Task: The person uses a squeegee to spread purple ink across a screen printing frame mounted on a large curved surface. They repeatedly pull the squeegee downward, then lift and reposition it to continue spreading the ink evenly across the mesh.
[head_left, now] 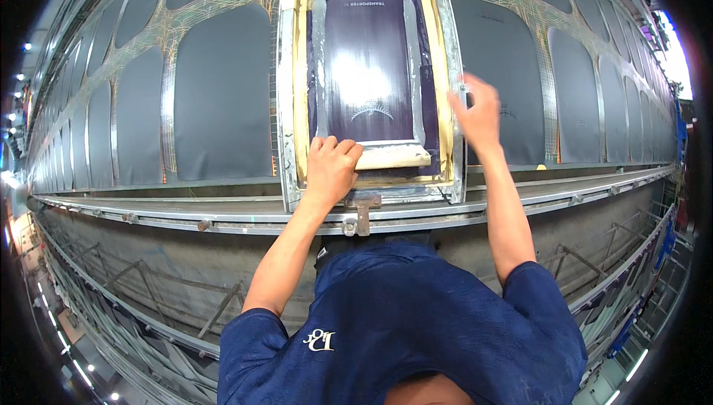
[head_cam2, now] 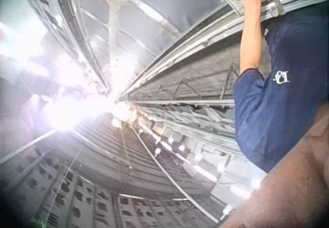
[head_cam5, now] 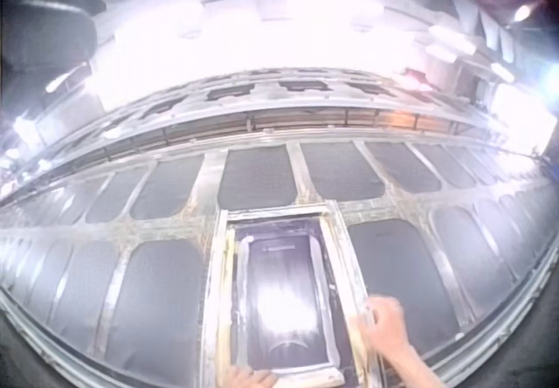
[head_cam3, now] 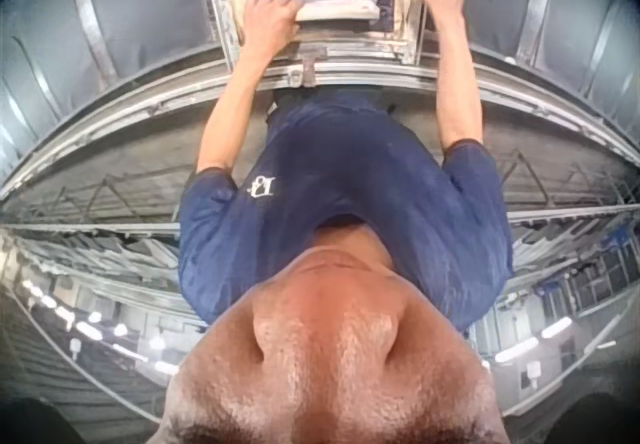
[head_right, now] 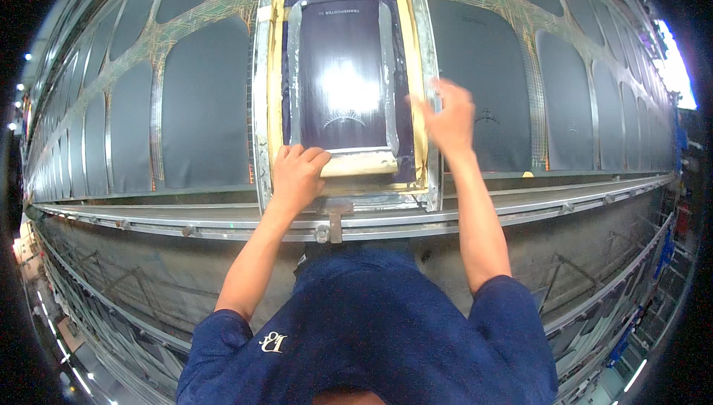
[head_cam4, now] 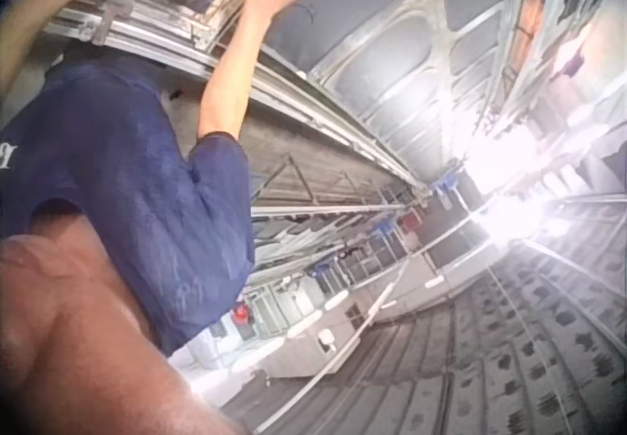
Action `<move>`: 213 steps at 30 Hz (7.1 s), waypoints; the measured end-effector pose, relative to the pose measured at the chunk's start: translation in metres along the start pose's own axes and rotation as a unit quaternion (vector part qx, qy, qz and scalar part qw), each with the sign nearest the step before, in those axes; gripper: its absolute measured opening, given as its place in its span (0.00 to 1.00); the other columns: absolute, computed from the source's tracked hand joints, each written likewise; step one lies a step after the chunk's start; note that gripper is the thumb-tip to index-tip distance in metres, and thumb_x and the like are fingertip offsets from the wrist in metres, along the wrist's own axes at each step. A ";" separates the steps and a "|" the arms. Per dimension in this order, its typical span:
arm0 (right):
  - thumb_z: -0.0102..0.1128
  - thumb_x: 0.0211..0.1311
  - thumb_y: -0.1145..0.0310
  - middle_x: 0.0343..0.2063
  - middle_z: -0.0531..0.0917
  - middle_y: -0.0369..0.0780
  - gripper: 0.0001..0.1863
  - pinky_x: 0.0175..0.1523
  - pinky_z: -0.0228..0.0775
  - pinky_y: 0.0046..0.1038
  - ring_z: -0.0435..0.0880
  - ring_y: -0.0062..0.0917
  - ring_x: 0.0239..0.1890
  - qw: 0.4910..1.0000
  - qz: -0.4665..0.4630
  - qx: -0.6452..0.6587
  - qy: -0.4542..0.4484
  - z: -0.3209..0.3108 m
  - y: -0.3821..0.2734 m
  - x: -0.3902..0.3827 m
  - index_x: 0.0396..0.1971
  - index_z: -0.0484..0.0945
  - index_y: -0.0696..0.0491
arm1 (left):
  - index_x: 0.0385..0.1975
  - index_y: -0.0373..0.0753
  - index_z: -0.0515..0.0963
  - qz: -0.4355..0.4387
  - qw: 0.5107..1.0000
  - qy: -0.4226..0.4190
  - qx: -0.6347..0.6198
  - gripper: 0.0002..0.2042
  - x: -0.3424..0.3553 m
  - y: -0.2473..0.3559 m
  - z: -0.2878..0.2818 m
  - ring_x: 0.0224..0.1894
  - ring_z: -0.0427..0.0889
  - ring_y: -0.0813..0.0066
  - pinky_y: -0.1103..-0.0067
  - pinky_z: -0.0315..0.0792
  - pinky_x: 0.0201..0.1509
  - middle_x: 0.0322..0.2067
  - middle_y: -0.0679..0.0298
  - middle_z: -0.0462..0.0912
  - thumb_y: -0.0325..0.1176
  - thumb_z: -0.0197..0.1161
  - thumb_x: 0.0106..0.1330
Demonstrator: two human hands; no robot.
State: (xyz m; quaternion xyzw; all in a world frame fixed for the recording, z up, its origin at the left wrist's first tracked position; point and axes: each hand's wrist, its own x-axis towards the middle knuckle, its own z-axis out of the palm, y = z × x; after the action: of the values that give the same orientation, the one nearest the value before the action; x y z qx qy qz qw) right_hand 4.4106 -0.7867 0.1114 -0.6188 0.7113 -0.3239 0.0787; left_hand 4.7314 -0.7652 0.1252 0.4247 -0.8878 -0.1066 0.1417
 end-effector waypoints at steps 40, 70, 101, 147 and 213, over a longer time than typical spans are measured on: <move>0.59 0.67 0.53 0.20 0.82 0.45 0.17 0.36 0.71 0.38 0.81 0.38 0.25 0.943 0.315 0.092 -0.064 0.229 -0.244 0.006 0.34 0.82 0.54 | 0.42 0.41 0.83 0.035 0.998 0.015 0.054 0.18 -0.159 -0.306 -0.135 0.35 0.77 0.70 0.69 0.65 0.42 0.42 0.70 0.84 0.24 0.64 0.47; 0.75 0.48 0.63 0.23 0.84 0.46 0.11 0.45 0.74 0.43 0.85 0.45 0.33 0.945 -0.222 -0.060 -0.231 0.318 -0.317 0.196 0.28 0.85 0.53 | 0.32 0.49 0.87 -0.068 0.994 -0.080 -0.006 0.09 0.096 -0.447 -0.126 0.36 0.86 0.55 0.63 0.79 0.42 0.31 0.60 0.87 0.35 0.73 0.48; 0.63 0.69 0.59 0.23 0.82 0.38 0.14 0.33 0.68 0.30 0.73 0.22 0.24 0.971 0.206 0.102 0.067 0.244 -0.336 0.019 0.32 0.81 0.56 | 0.37 0.48 0.83 -0.034 0.999 0.007 -0.004 0.17 -0.207 -0.360 -0.188 0.39 0.80 0.70 0.69 0.69 0.47 0.40 0.73 0.86 0.25 0.66 0.43; 0.74 0.52 0.55 0.30 0.85 0.47 0.17 0.49 0.74 0.43 0.84 0.45 0.39 0.937 -0.194 -0.116 -0.264 0.541 -0.622 0.287 0.30 0.83 0.54 | 0.32 0.50 0.87 -0.059 0.990 -0.115 0.059 0.12 0.033 -0.796 -0.280 0.36 0.85 0.54 0.61 0.78 0.42 0.28 0.60 0.87 0.46 0.76 0.51; 0.61 0.69 0.56 0.25 0.83 0.43 0.14 0.39 0.72 0.36 0.81 0.33 0.27 0.972 0.219 0.084 0.018 0.646 -0.865 -0.037 0.43 0.79 0.51 | 0.39 0.43 0.82 0.033 0.998 0.036 0.044 0.17 -0.474 -0.926 -0.428 0.35 0.77 0.69 0.69 0.65 0.41 0.40 0.72 0.85 0.22 0.62 0.47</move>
State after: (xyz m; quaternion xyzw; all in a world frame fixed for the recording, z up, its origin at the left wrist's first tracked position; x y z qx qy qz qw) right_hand 5.4679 -1.0077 0.0811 -0.4331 0.8013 -0.3680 0.1869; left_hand 5.8315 -0.9939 0.1632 0.4043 -0.8996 -0.0474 0.1583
